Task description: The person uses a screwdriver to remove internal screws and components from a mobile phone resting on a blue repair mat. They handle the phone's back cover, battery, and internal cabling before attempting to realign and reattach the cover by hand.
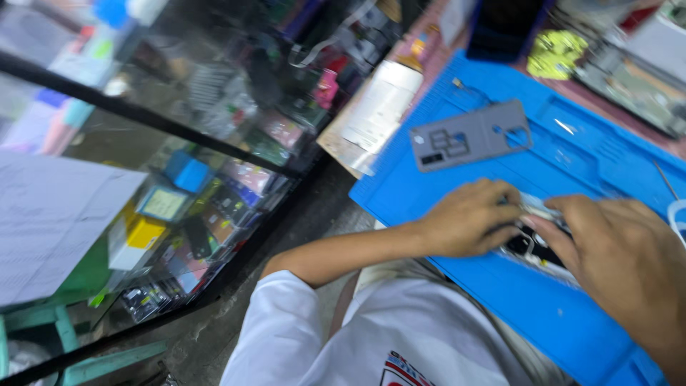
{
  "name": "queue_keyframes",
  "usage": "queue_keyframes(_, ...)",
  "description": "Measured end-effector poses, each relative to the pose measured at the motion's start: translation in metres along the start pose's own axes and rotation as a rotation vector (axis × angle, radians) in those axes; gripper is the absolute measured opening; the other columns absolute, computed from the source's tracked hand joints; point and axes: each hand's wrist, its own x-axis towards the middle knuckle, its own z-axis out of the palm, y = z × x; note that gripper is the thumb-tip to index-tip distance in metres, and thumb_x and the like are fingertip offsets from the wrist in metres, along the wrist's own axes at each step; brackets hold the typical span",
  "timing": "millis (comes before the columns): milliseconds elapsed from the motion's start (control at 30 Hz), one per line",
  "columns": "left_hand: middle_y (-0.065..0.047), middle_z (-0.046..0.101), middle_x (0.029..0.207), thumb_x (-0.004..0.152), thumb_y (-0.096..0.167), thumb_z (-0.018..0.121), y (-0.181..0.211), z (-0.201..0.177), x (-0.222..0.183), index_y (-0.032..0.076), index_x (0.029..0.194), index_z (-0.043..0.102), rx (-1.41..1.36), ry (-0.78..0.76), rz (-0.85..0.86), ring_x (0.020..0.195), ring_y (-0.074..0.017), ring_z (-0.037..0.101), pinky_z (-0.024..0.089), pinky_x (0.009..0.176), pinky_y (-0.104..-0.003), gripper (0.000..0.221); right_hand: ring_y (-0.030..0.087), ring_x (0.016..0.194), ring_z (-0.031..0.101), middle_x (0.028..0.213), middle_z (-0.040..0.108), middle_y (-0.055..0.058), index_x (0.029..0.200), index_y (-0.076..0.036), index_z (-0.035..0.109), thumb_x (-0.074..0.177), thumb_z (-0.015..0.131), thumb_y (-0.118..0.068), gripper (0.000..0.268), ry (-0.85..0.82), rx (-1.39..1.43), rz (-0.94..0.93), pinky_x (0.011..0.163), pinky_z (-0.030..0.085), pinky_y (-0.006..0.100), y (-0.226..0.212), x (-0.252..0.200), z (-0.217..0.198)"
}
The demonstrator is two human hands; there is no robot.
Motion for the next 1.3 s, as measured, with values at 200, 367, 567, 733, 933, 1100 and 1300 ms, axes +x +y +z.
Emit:
queue_keyframes(200,-0.002,0.063,0.115,0.093,0.026,0.073,-0.005,0.013,-0.001,0.017,0.106,0.071,0.049,0.040,-0.033,0.104,-0.0230,0.063,0.053,0.095,-0.039,0.017,0.032,0.089,0.070,0.092,0.072,0.015,0.116,-0.001,0.066,0.082,0.073,-0.020,0.040,0.098,0.042,-0.158,0.082,0.056,0.045,0.006,0.001,0.009)
queue_keyframes(367,-0.003,0.063,0.111,0.092,0.027,0.073,-0.004,0.012,0.003,0.016,0.103,0.072,0.010,0.044,-0.027,0.104,-0.0241,0.063,0.053,0.091,-0.039,0.016,0.028,0.085,0.072,0.088,0.073,0.011,0.119,-0.006,0.066,0.089,0.071,-0.024,0.035,0.003,-0.138,-0.009,0.082,0.058,0.040,0.002,-0.002,0.009)
queue_keyframes(567,-0.005,0.062,0.102,0.089,0.025,0.068,-0.015,0.018,0.012,0.017,0.102,0.074,0.083,-0.037,0.043,0.102,-0.0266,0.062,0.054,0.092,-0.039,0.016,0.026,0.084,0.074,0.085,0.074,0.009,0.112,-0.008,0.068,0.091,0.072,-0.019,0.024,0.121,-0.131,-0.040,0.081,0.057,0.040,0.004,-0.005,0.010)
queue_keyframes(733,-0.009,0.062,0.099,0.091,0.027,0.068,-0.016,0.019,0.017,0.013,0.100,0.072,0.028,-0.057,0.008,0.099,-0.0293,0.062,0.053,0.088,-0.041,0.017,0.025,0.078,0.072,0.083,0.073,0.010,0.121,-0.007,0.071,0.092,0.067,-0.020,0.033,0.074,0.009,0.059,0.071,0.057,0.036,0.011,0.003,0.012)
queue_keyframes(933,-0.014,0.061,0.098,0.093,0.016,0.071,-0.020,-0.002,0.012,0.006,0.103,0.070,-0.085,-0.136,0.004,0.100,-0.0354,0.060,0.050,0.090,-0.046,0.015,0.031,0.081,0.070,0.085,0.072,0.012,0.119,-0.012,0.073,0.092,0.074,-0.019,0.028,0.043,0.029,0.026,0.074,0.055,0.044,0.010,0.001,-0.004)
queue_keyframes(1100,-0.015,0.060,0.101,0.090,0.013,0.071,-0.007,-0.012,0.025,0.005,0.108,0.071,-0.070,-0.185,0.015,0.100,-0.0355,0.059,0.049,0.090,-0.045,0.021,0.031,0.085,0.071,0.091,0.072,0.011,0.117,-0.005,0.065,0.092,0.072,-0.015,0.028,0.115,0.170,-0.156,0.079,0.055,0.044,0.022,-0.003,-0.008)
queue_keyframes(1300,-0.012,0.061,0.100,0.089,0.014,0.073,-0.004,-0.015,0.030,0.005,0.102,0.072,-0.010,-0.228,0.033,0.098,-0.0322,0.060,0.051,0.087,-0.044,0.015,0.032,0.082,0.070,0.087,0.071,0.013,0.099,0.000,0.062,0.089,0.075,-0.012,0.020,0.082,0.154,-0.135,0.076,0.054,0.047,0.020,-0.005,-0.008)
